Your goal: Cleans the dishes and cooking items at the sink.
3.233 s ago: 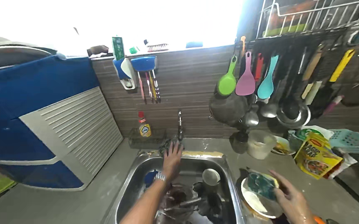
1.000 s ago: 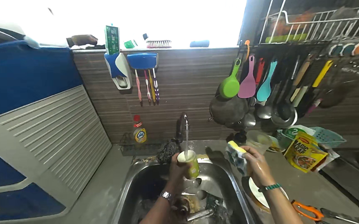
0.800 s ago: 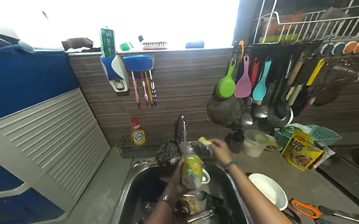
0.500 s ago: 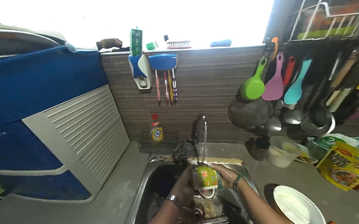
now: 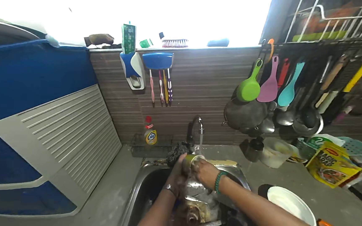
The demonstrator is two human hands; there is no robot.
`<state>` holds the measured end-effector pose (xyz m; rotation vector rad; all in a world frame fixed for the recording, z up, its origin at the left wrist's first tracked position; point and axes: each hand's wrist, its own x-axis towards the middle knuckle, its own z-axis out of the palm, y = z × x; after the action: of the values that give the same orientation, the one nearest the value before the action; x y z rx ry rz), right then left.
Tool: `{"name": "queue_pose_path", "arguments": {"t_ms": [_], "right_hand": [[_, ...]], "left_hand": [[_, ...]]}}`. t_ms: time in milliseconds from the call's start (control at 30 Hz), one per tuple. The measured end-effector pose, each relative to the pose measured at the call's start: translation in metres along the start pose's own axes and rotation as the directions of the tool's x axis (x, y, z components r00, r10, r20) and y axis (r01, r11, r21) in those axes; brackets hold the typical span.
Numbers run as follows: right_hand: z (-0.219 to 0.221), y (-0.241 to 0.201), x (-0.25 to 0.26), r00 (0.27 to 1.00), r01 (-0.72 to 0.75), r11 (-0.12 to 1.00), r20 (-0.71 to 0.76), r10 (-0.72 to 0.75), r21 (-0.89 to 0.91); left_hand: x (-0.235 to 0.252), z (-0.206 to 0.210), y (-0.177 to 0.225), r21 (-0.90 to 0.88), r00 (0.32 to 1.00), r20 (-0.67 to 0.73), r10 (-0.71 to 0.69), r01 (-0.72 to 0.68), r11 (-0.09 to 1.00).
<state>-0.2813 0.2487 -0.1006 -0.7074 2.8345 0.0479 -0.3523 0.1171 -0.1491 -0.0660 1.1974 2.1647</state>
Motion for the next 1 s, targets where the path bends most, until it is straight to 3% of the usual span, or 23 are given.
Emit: {"name": "queue_pose_path", "arguments": {"t_ms": [33,67,100,167,200,233,300,367,400,433,467,533,567,600,633,667,700,767,800,833,900,933,1000], "right_hand": [[-0.002,-0.008,0.002,0.988,-0.146,0.964,-0.006,0.151,0.222],[-0.004,-0.015,0.006,0.945,-0.277,0.832,-0.019,0.326,0.481],[-0.006,-0.020,0.012,0.867,-0.346,0.612,-0.008,0.498,0.711],[-0.007,-0.026,0.022,0.742,-0.265,0.216,0.055,0.668,0.940],[-0.005,-0.026,0.021,0.762,-0.283,0.251,0.058,0.645,0.926],[-0.001,-0.024,0.018,0.835,-0.329,0.457,0.029,0.549,0.827],[0.010,-0.010,0.009,0.969,-0.229,0.890,0.005,0.247,0.394],[0.010,-0.004,0.003,0.984,-0.152,0.982,0.110,0.140,0.109],[0.008,-0.007,0.003,0.974,-0.211,0.966,0.114,0.196,0.148],[0.006,-0.011,0.005,0.953,-0.303,0.898,0.087,0.291,0.319],[0.006,-0.015,0.009,0.913,-0.362,0.742,0.053,0.405,0.564],[0.008,-0.024,0.019,0.822,-0.220,0.219,0.060,0.566,0.951],[0.008,-0.028,0.020,0.833,-0.182,0.127,0.084,0.547,0.975],[0.010,-0.028,0.019,0.869,-0.229,0.250,0.082,0.488,0.941],[0.010,-0.026,0.014,0.909,-0.315,0.507,0.103,0.403,0.802],[0.006,-0.026,0.005,0.928,-0.368,0.741,0.173,0.330,0.561],[0.005,-0.026,0.000,0.927,-0.362,0.871,0.223,0.301,0.331],[0.003,-0.021,-0.001,0.927,-0.346,0.919,0.218,0.305,0.187],[0.006,-0.015,0.002,0.936,-0.351,0.886,0.140,0.323,0.303],[0.009,-0.011,0.006,0.924,-0.353,0.776,0.064,0.377,0.523],[0.017,-0.002,0.013,0.837,-0.222,0.276,0.038,0.547,0.935],[0.016,0.005,0.012,0.808,-0.146,0.050,0.090,0.583,0.988],[0.010,0.020,0.001,0.811,-0.131,-0.099,0.164,0.561,0.986]], "left_hand": [[0.002,0.006,-0.003,-0.025,0.998,-0.035,0.047,-0.048,0.999],[0.004,0.011,-0.009,-0.070,0.994,-0.057,0.091,-0.095,0.993],[0.005,0.015,-0.015,-0.129,0.990,-0.069,0.123,-0.131,0.983],[0.009,0.016,-0.026,-0.216,0.989,-0.057,0.137,-0.146,0.966],[0.009,0.012,-0.025,-0.207,0.992,-0.038,0.117,-0.122,0.971],[0.008,0.008,-0.020,-0.165,0.997,-0.022,0.073,-0.076,0.983],[0.012,-0.001,-0.005,-0.019,0.996,0.007,-0.092,0.093,0.996],[0.016,-0.002,0.004,0.123,0.988,-0.019,-0.151,0.152,0.981],[0.017,0.003,0.004,0.166,0.994,-0.050,-0.099,0.106,0.980],[0.018,0.006,0.001,0.195,0.997,-0.074,-0.017,0.031,0.980],[0.017,0.008,-0.004,0.217,0.993,-0.083,0.079,-0.060,0.974],[0.012,-0.002,-0.022,0.202,0.977,-0.005,0.215,-0.209,0.957],[0.011,-0.004,-0.028,0.119,0.981,-0.021,0.194,-0.190,0.975],[0.008,-0.005,-0.025,0.081,0.991,-0.027,0.131,-0.129,0.988],[0.006,-0.004,-0.020,0.063,0.998,-0.055,0.032,-0.028,0.998],[0.007,-0.004,-0.016,0.062,0.995,-0.066,-0.081,0.085,0.994],[0.008,-0.005,-0.013,0.068,0.985,-0.060,-0.159,0.163,0.984],[0.008,0.000,-0.007,0.065,0.980,-0.061,-0.192,0.196,0.979],[0.009,0.006,-0.007,0.055,0.985,-0.081,-0.154,0.158,0.986],[0.007,0.012,-0.009,0.045,0.989,-0.115,-0.090,0.096,0.994],[0.005,0.016,-0.019,0.047,0.984,-0.178,0.031,-0.023,0.999],[0.003,0.013,-0.019,0.027,0.985,-0.166,0.043,-0.039,0.999],[-0.002,0.002,-0.013,0.047,0.993,-0.117,0.002,0.004,0.999]]}}
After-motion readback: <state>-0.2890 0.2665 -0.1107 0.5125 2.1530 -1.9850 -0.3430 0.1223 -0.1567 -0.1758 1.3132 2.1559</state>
